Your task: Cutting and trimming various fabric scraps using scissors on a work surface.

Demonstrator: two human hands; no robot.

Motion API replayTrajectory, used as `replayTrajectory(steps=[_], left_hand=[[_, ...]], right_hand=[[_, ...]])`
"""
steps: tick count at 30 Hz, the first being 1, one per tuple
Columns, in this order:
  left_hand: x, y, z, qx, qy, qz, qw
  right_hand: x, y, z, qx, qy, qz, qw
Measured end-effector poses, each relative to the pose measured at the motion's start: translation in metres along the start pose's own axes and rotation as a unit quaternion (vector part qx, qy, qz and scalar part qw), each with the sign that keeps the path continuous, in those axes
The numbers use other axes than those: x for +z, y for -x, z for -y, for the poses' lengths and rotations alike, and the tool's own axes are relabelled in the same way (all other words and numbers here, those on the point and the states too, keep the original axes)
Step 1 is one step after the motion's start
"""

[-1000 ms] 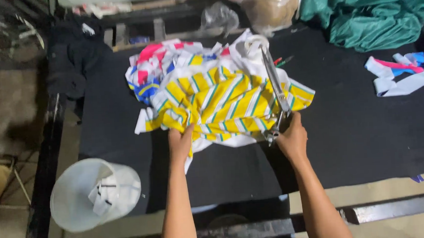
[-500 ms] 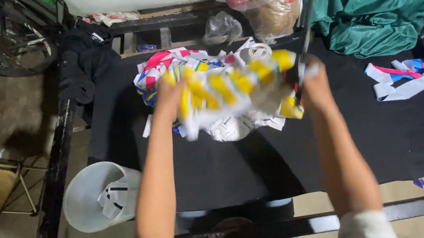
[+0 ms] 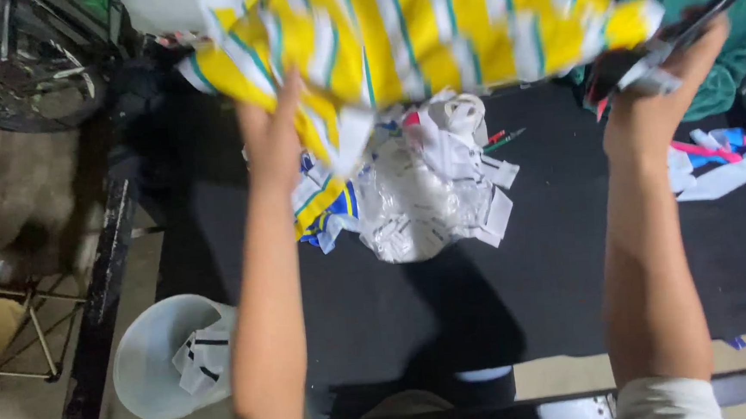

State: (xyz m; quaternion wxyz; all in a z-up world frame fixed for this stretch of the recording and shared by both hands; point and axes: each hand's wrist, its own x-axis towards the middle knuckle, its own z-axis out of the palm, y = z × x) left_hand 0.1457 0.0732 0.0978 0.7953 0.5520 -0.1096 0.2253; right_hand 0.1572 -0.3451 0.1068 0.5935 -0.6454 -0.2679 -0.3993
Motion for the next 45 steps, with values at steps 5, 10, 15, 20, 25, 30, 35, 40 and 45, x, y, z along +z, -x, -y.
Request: replayTrajectory(steps=[5, 10, 15, 20, 25, 30, 35, 40, 45], left_hand=[[-0.019, 0.087, 0.079, -0.241, 0.061, -0.082, 0.965], [-0.026, 0.151, 0.070, -0.459, -0.033, -0.106, 0.882], [-0.036, 0.169, 0.075, -0.426, -0.072, -0.104, 0.896], [-0.036, 0.174, 0.070, -0.396, -0.087, -0.079, 0.911], [-0.022, 0.166, 0.034, -0.430, -0.098, -0.019, 0.897], [-0.019, 0.161, 0.033, -0.446, -0.107, -0.018, 0.889], [-0.001, 0.152, 0.002, -0.458, -0.115, -0.002, 0.882], [-0.012, 0.168, 0.015, -0.468, -0.060, 0.028, 0.881], [-0.042, 0.173, 0.074, -0.526, -0.014, 0.136, 0.839]], right_hand=[[-0.013, 0.102, -0.027, 0.037, 0.111, -0.049, 0.992], [-0.015, 0.190, -0.013, 0.188, 0.275, -0.095, 0.938], [0.022, 0.224, 0.025, 0.253, 0.265, -0.108, 0.924], [0.034, 0.234, 0.045, 0.307, 0.321, -0.080, 0.892], [0.042, 0.233, 0.042, 0.382, 0.407, 0.017, 0.830], [0.031, 0.239, 0.019, 0.392, 0.461, 0.056, 0.794], [0.027, 0.246, -0.001, 0.361, 0.453, 0.013, 0.815], [-0.007, 0.236, 0.004, 0.208, 0.511, -0.099, 0.828], [-0.057, 0.260, -0.014, 0.114, 0.576, -0.203, 0.783]])
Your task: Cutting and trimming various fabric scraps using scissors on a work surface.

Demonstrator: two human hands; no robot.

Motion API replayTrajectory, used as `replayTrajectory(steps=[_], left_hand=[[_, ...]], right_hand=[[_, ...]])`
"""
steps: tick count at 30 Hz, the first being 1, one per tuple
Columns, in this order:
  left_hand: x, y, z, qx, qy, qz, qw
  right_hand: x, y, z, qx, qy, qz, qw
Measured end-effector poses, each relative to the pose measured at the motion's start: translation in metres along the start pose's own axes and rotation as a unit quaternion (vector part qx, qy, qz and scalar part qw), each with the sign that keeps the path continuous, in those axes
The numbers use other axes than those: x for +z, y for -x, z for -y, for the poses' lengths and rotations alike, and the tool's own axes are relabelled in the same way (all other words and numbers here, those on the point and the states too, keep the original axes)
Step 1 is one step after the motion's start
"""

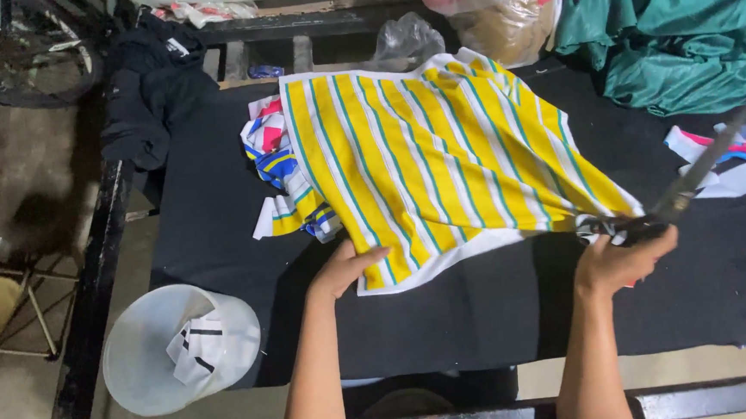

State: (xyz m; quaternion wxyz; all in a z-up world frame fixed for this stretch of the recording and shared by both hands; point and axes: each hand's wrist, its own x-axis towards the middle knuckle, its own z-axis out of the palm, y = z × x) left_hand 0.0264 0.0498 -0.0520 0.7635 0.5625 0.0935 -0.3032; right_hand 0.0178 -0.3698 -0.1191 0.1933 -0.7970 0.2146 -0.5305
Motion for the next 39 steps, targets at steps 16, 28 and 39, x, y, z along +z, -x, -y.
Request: replayTrajectory(steps=[16, 28, 39], left_hand=[[0.026, 0.036, -0.023, 0.058, 0.037, -0.019, 0.997], [0.018, 0.009, -0.007, 0.038, 0.028, -0.225, 0.973], [0.028, 0.026, -0.007, 0.076, -0.090, -0.085, 0.989]], right_hand=[[-0.008, 0.031, 0.051, -0.049, 0.040, 0.141, 0.988], [-0.018, 0.050, 0.104, 0.023, -0.032, 0.425, 0.904], [0.017, 0.044, 0.090, -0.035, 0.130, 0.429, 0.893]])
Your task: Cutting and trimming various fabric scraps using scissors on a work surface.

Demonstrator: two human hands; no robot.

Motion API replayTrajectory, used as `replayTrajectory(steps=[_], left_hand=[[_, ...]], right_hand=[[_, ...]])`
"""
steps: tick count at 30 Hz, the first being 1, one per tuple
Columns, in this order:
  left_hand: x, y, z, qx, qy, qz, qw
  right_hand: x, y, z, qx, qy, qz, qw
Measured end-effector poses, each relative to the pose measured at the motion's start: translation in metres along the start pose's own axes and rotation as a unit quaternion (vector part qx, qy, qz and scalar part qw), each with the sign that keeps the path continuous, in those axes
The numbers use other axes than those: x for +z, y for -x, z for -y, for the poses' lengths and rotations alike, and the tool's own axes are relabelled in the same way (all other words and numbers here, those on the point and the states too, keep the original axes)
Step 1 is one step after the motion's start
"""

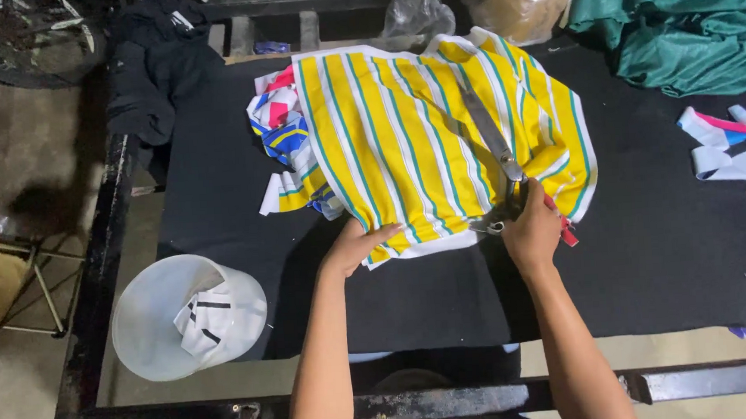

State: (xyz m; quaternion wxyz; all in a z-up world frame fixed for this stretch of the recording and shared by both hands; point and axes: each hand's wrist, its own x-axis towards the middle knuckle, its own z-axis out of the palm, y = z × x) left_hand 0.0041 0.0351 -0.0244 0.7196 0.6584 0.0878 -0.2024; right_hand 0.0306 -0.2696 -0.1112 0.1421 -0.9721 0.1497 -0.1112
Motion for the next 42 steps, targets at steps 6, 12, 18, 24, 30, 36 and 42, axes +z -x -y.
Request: replayTrajectory(steps=[6, 12, 18, 24, 30, 36, 42], left_hand=[[0.014, -0.022, -0.028, 0.052, 0.060, -0.061, 0.995], [0.025, -0.085, -0.106, 0.178, 0.049, -0.132, 0.974], [0.007, -0.096, -0.129, 0.134, 0.090, -0.013, 0.987], [0.025, -0.051, -0.069, 0.068, 0.145, -0.029, 0.987], [0.017, -0.046, -0.003, 0.083, 0.123, -0.068, 0.987], [0.016, -0.049, 0.019, 0.121, 0.019, -0.061, 0.991], [0.016, -0.079, 0.061, 0.106, 0.323, -0.021, 0.940]], right_hand=[[-0.039, -0.030, 0.010, -0.065, -0.253, -0.036, 0.965], [-0.068, -0.137, 0.036, -0.220, -0.443, -0.151, 0.856], [-0.120, -0.138, 0.070, -0.266, -0.485, -0.165, 0.817], [-0.092, -0.103, 0.022, -0.123, -0.191, -0.129, 0.965], [-0.091, -0.031, 0.029, -0.017, -0.202, -0.021, 0.979], [-0.094, 0.031, 0.056, 0.010, -0.327, 0.030, 0.945], [-0.065, 0.070, 0.057, 0.067, -0.516, 0.155, 0.840]])
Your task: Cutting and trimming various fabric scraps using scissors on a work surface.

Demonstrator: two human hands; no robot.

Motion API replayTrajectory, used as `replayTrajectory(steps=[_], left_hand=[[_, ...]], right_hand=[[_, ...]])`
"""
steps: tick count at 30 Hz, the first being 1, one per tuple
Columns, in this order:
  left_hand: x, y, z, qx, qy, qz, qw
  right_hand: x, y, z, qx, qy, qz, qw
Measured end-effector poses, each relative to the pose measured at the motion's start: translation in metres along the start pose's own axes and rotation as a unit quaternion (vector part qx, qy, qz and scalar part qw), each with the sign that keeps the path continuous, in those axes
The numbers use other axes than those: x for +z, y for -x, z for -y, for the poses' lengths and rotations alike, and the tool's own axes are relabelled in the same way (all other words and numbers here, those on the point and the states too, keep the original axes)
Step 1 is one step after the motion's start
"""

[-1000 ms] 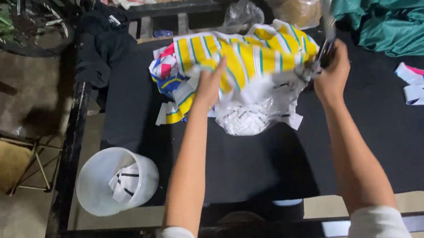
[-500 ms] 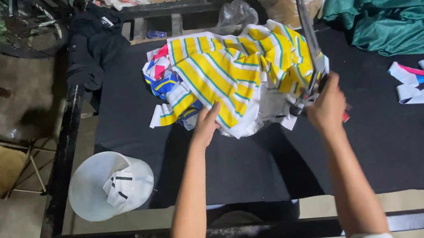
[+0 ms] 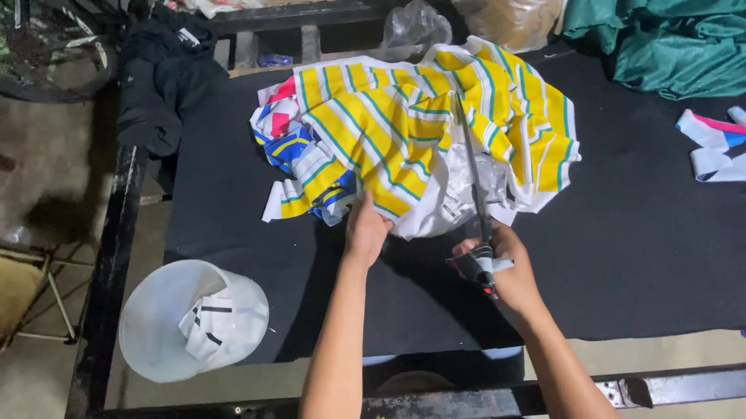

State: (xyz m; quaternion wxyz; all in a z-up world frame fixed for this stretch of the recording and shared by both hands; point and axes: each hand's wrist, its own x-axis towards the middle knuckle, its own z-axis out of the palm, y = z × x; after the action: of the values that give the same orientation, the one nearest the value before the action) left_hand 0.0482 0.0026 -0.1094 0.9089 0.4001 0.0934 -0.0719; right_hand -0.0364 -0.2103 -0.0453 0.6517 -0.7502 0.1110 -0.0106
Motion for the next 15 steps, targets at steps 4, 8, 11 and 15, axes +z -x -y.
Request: replayTrajectory(steps=[4, 8, 11, 15], left_hand=[[-0.002, -0.002, 0.016, -0.031, 0.088, 0.001, 0.996], [0.022, 0.014, 0.008, -0.028, 0.117, -0.033, 0.992], [0.011, 0.004, 0.026, -0.018, 0.061, -0.072, 0.995], [0.012, 0.000, 0.034, 0.053, 0.027, -0.110, 0.992]], right_hand=[[0.000, -0.002, -0.034, 0.018, -0.125, 0.072, 0.989], [0.002, -0.001, -0.040, 0.008, -0.124, 0.071, 0.990], [0.005, -0.003, -0.047, -0.004, -0.140, 0.071, 0.988], [0.011, -0.002, -0.044, -0.006, -0.158, 0.075, 0.985]])
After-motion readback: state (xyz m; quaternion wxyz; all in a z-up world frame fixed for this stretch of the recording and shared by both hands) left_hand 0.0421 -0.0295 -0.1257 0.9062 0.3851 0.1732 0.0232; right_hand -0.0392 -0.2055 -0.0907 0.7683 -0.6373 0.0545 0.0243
